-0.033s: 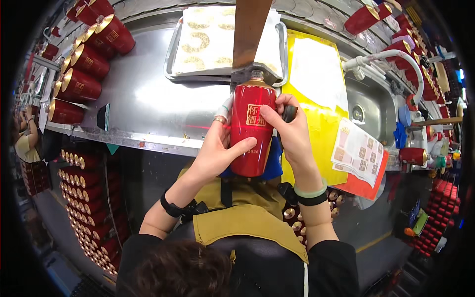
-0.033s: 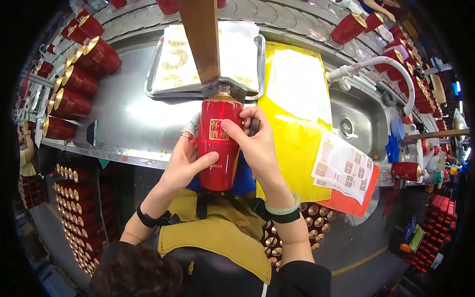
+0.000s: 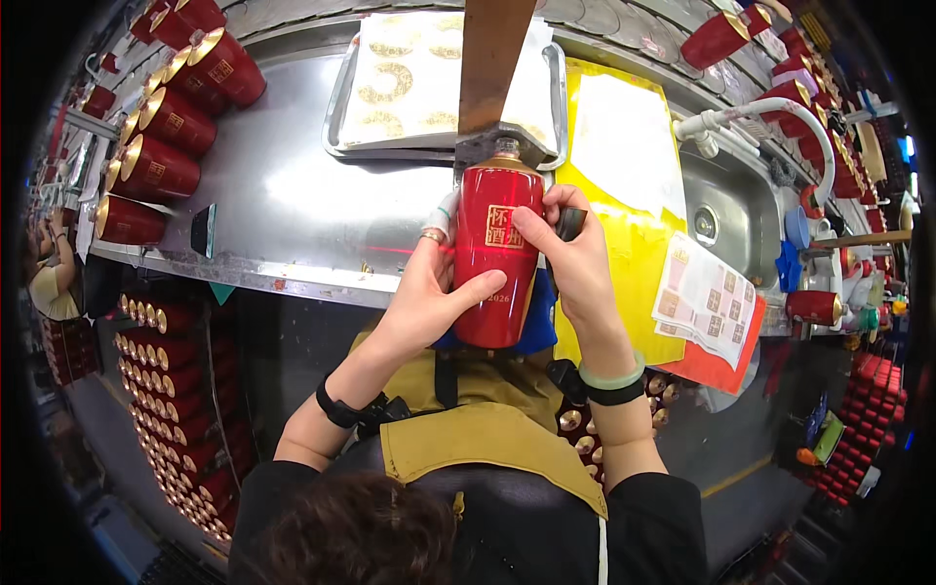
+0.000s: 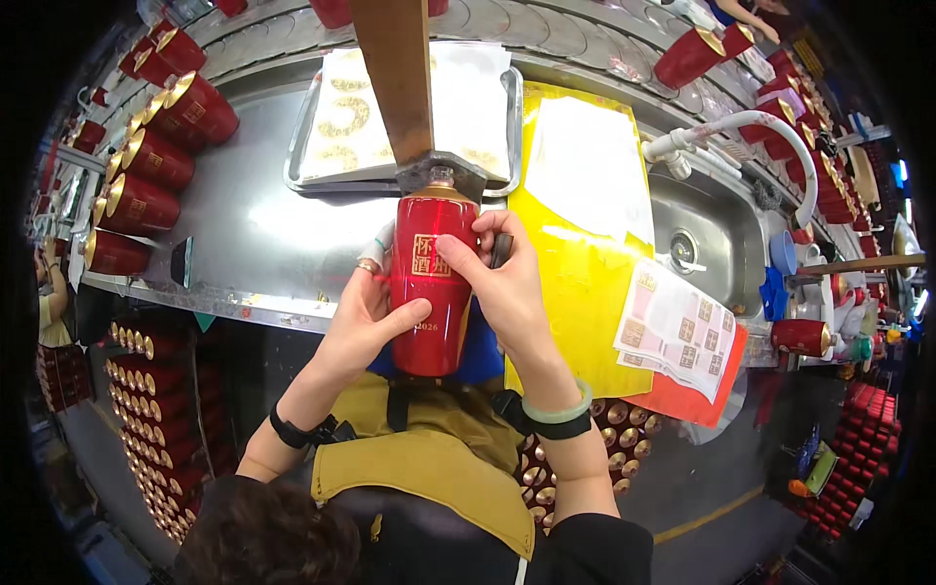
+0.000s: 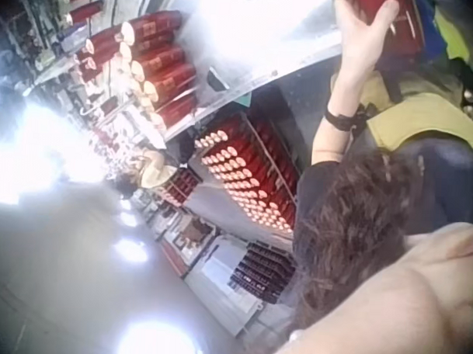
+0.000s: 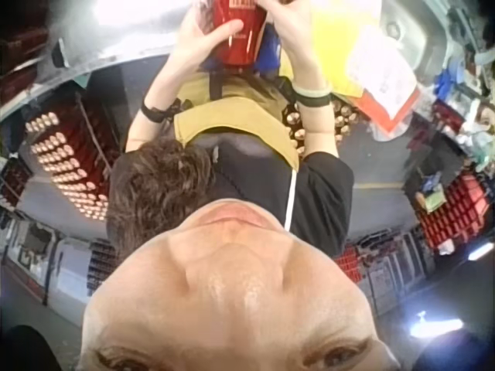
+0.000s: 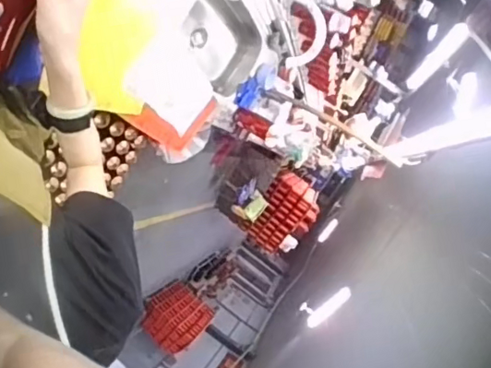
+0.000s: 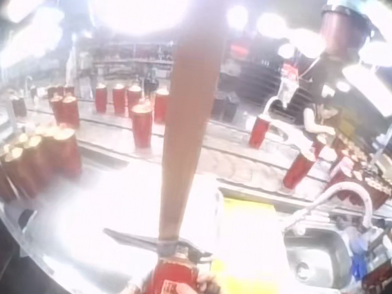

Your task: Applying decorative gold foil and brand labels to red bottles on an assembly line.

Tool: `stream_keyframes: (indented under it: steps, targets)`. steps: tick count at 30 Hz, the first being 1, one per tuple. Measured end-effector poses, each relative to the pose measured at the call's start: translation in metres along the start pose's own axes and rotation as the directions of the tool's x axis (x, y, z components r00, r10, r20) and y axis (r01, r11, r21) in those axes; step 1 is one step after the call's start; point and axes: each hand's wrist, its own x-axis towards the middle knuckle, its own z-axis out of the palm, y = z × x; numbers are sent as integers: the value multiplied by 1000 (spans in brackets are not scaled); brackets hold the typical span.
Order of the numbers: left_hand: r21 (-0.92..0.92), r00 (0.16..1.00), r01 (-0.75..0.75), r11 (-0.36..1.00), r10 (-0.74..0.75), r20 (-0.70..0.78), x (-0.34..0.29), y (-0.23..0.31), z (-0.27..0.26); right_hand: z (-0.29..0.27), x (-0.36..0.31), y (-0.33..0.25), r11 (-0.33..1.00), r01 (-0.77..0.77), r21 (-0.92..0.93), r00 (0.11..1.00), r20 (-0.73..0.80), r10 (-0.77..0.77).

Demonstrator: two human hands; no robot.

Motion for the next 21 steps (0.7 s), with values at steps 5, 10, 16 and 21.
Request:
stream_keyframes:
  steps: [5, 10, 16, 21]
  targets:
    - [20, 999, 36, 999, -36, -27, 0, 3, 1, 0, 2, 0, 1000, 17, 0, 1000, -3, -17]
    - [26, 1000, 22, 999, -22, -17, 1, 3, -1, 5, 1, -3, 999, 3, 32, 1000, -11, -3]
    - [26, 999, 35, 999, -34, -14, 0, 0, -2, -2, -7, -15, 996, -22, 82, 1000, 20, 20]
    - [-39, 1000, -13, 999, 14, 6, 1, 1, -2, -20, -38, -11, 979, 190, -72, 981, 51, -187]
